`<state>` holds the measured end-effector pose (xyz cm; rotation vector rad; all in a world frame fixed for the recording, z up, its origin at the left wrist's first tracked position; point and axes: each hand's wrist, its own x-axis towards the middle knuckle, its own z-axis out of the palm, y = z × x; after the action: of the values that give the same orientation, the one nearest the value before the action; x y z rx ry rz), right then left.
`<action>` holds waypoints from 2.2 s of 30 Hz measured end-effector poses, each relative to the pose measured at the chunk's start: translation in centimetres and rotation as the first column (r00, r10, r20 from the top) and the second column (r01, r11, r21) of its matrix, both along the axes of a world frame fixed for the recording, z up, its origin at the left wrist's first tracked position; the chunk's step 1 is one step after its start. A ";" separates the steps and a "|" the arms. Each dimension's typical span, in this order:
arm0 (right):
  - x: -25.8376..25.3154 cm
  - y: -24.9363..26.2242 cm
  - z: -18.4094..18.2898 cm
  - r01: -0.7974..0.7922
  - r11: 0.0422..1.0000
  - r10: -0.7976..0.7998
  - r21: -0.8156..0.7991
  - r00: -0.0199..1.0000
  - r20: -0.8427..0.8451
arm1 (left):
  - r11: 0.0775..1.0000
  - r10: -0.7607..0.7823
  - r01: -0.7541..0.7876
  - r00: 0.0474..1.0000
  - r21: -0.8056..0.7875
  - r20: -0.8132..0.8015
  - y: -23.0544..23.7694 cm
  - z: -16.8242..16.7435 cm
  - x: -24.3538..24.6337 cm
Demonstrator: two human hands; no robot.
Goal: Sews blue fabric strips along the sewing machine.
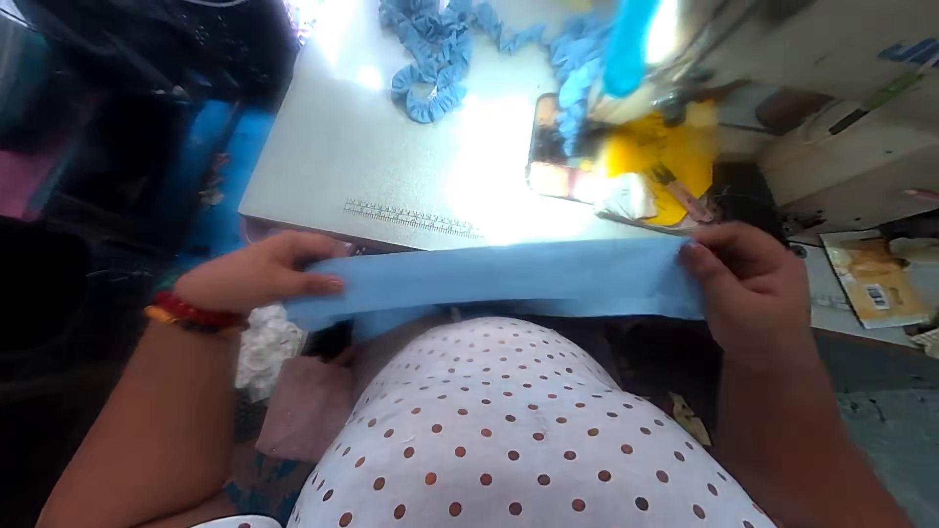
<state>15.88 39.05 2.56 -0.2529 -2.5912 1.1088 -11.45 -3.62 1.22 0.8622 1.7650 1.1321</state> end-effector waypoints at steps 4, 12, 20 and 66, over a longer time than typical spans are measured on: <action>1.4 -2.4 -0.1 -0.266 0.913 0.123 0.310 0.903 0.412 | 0.998 -0.029 0.043 0.960 0.045 -0.278 1.5 1.0 1.1; -6.7 -12.3 -0.4 -0.469 0.657 0.514 -0.590 0.851 -0.104 | 0.823 -0.447 0.539 0.809 0.180 -0.382 12.4 3.3 4.6; -2.0 -4.0 -1.6 -0.184 0.900 0.180 -0.396 0.983 -0.048 | 0.981 -0.180 0.178 0.983 0.075 0.032 6.0 0.9 1.0; -7.1 -13.2 -4.2 -0.132 0.989 0.146 0.061 0.907 -0.395 | 0.986 -0.076 0.098 0.985 0.134 -0.158 10.6 4.9 3.0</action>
<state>8.75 25.86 -1.68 0.1569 -2.2836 1.0361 -8.48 7.03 6.11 1.1267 1.7666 1.1704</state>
